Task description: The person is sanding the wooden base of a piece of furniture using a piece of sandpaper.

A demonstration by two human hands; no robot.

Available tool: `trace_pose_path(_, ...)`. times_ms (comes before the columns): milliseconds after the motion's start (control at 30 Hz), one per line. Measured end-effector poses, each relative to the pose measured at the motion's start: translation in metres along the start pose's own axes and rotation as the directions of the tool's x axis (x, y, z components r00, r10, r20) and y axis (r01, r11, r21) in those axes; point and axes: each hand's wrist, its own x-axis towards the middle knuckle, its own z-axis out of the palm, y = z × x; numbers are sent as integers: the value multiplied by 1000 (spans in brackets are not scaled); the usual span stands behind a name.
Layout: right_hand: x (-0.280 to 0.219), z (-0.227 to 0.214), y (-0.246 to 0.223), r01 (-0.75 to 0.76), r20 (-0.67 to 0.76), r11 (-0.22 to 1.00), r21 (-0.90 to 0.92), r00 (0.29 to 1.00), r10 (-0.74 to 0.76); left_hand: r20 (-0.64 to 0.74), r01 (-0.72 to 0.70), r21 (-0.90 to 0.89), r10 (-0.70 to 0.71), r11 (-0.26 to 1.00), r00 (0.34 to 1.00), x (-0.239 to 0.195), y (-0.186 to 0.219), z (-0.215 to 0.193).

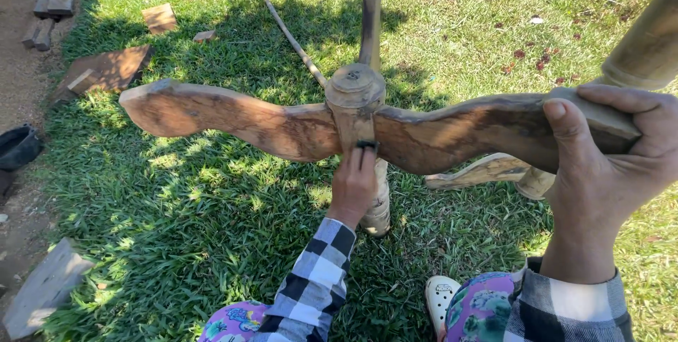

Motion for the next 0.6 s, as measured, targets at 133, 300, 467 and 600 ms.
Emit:
trace_pose_path(133, -2, 1, 2, -9, -10, 999, -36, 1000, 9, 64, 54, -89, -48, 995, 997, 14, 13, -19)
trace_pose_path(300, 5, 16, -38, -28, 16, 999, -33, 999, 28, -32, 209, -121, -214, 970, 976, 64, 18, -41)
trace_pose_path(467, 5, 16, -39, -26, -2, 999, -36, 1000, 25, -13, 254, -128, -258, 959, 966, 24, 20, -15)
trace_pose_path(600, 6, 15, -40, -33, -14, 998, -46, 999, 32, 38, 300, -158, -298, 941, 954, 14, 17, -5)
